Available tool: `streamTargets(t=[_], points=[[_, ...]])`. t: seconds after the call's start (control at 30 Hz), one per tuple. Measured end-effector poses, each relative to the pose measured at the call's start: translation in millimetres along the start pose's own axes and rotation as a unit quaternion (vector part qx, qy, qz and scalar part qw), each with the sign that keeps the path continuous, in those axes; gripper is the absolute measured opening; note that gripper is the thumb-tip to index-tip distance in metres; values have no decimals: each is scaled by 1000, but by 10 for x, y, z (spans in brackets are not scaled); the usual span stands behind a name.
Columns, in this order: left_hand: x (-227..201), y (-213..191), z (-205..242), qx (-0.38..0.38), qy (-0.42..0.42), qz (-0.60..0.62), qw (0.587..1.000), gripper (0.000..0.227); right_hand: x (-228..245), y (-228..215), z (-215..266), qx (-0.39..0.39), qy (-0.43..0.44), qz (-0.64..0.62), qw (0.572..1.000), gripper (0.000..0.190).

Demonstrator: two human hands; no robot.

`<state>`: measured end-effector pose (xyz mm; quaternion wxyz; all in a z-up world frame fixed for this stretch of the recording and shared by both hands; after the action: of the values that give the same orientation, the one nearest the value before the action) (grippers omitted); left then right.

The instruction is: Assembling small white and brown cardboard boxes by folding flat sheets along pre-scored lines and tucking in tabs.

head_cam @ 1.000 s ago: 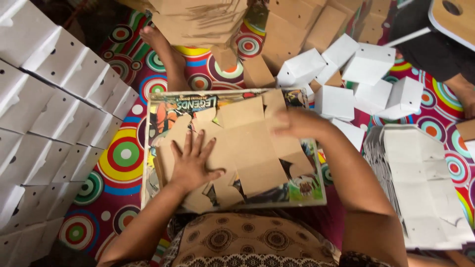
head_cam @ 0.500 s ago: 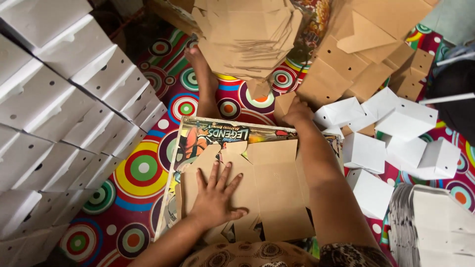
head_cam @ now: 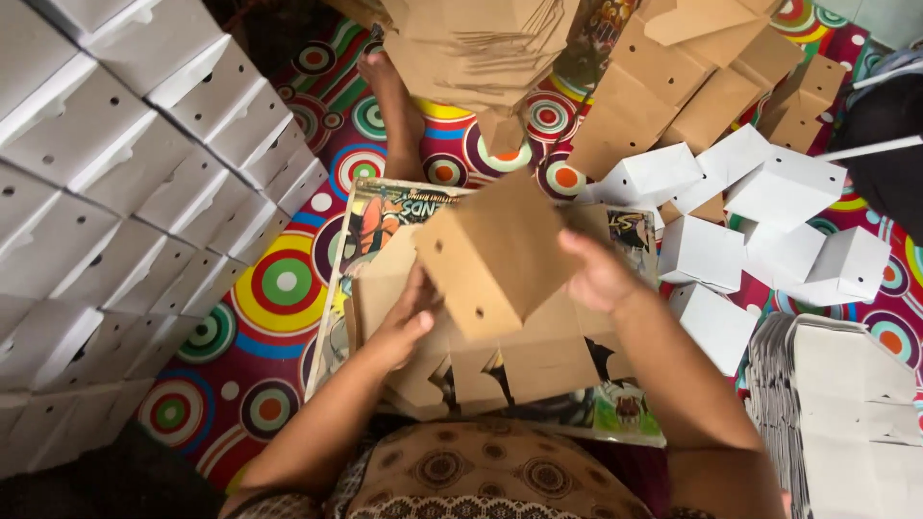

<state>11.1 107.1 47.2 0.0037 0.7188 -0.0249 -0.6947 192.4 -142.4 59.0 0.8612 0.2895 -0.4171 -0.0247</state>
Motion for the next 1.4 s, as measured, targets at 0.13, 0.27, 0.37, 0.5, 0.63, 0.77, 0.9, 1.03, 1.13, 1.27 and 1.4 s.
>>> streamTargets(t=[0.13, 0.27, 0.37, 0.5, 0.63, 0.77, 0.9, 1.03, 1.13, 1.27, 1.4], points=[[674, 275, 141, 63, 18, 380, 923, 75, -654, 80, 478, 155, 48, -59, 985, 58], [1818, 117, 110, 97, 9, 477, 873, 71, -539, 288, 984, 241, -144, -13, 960, 47], [192, 385, 193, 142, 53, 448, 881, 64, -596, 73, 1106, 197, -228, 103, 948, 55], [-518, 518, 194, 132, 226, 43, 964, 145, -317, 481, 1657, 99, -374, 309, 869, 59], [-662, 581, 167, 26, 198, -125, 972, 140, -340, 715, 1890, 118, -410, 281, 860, 86], [-760, 661, 108, -32, 107, -241, 964, 141, -354, 919, 1924, 41, -531, 409, 741, 83], [-714, 704, 79, -21, 94, -247, 964, 137, -457, 664, 1611, -48, -517, 423, 743, 60], [-731, 611, 70, 29, 81, -141, 986, 120, -466, 288, 1431, -81, -463, 378, 798, 49], [-570, 469, 75, 48, 51, -58, 996, 104, -226, 554, 1791, -136, -459, 481, 734, 51], [-600, 526, 59, 18, -3, -118, 993, 86, -441, 562, 1743, -102, -491, 654, 566, 61], [-172, 262, -48, -78, -88, -188, 975, 33, -425, 238, 1534, -166, -464, 693, 526, 53]])
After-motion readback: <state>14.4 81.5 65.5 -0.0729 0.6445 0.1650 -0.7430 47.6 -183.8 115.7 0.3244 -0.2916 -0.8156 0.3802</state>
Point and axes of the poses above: each hand's wrist, its own z-axis away from the middle knuckle, its own y-axis out of the palm, x = y × z, the point moved 2 cm from there along -z, towards the middle knuckle, and after that the axes turned 10 degrees about -z, right-handed, at the moved point
